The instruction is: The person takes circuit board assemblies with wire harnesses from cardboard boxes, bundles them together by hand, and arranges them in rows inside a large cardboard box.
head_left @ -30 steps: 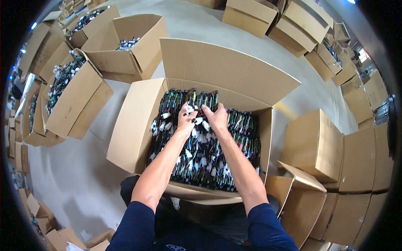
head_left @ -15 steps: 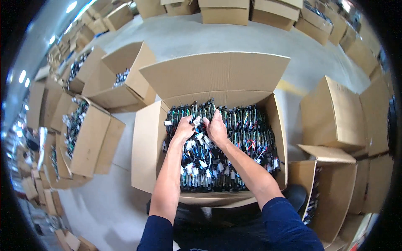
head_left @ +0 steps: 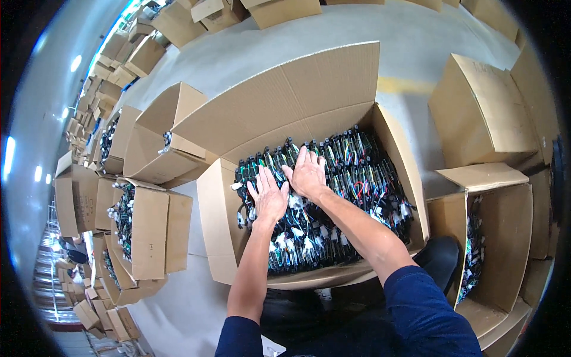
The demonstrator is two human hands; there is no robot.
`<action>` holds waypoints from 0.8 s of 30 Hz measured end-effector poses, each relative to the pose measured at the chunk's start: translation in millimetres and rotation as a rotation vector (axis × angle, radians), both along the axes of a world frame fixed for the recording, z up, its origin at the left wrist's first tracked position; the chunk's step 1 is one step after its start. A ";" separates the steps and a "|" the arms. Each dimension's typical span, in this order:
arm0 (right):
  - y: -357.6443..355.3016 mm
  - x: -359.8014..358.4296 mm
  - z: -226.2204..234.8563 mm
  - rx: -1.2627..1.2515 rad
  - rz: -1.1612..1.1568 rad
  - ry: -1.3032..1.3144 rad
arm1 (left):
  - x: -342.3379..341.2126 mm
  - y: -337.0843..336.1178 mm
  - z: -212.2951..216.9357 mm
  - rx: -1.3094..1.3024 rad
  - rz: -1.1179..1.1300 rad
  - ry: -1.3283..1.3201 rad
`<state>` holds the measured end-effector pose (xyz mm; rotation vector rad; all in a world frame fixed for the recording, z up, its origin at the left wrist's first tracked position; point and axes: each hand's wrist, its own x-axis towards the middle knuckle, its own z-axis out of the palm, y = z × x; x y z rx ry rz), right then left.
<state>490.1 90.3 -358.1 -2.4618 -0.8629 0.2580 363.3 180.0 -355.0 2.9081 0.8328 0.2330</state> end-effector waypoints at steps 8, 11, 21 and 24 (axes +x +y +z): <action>-16.6 -6.2 11.5 -0.181 -0.001 0.033 | 18.0 -8.5 -10.7 0.222 0.083 0.156; -36.8 -23.4 14.1 0.091 0.046 0.087 | 32.3 -1.7 -6.2 0.032 0.152 0.187; -216.5 -12.8 136.4 0.276 0.487 -0.062 | 6.0 20.4 -22.7 0.077 0.013 0.007; -358.0 17.7 150.9 0.495 0.428 -0.001 | 6.7 20.7 -14.9 0.139 -0.087 -0.007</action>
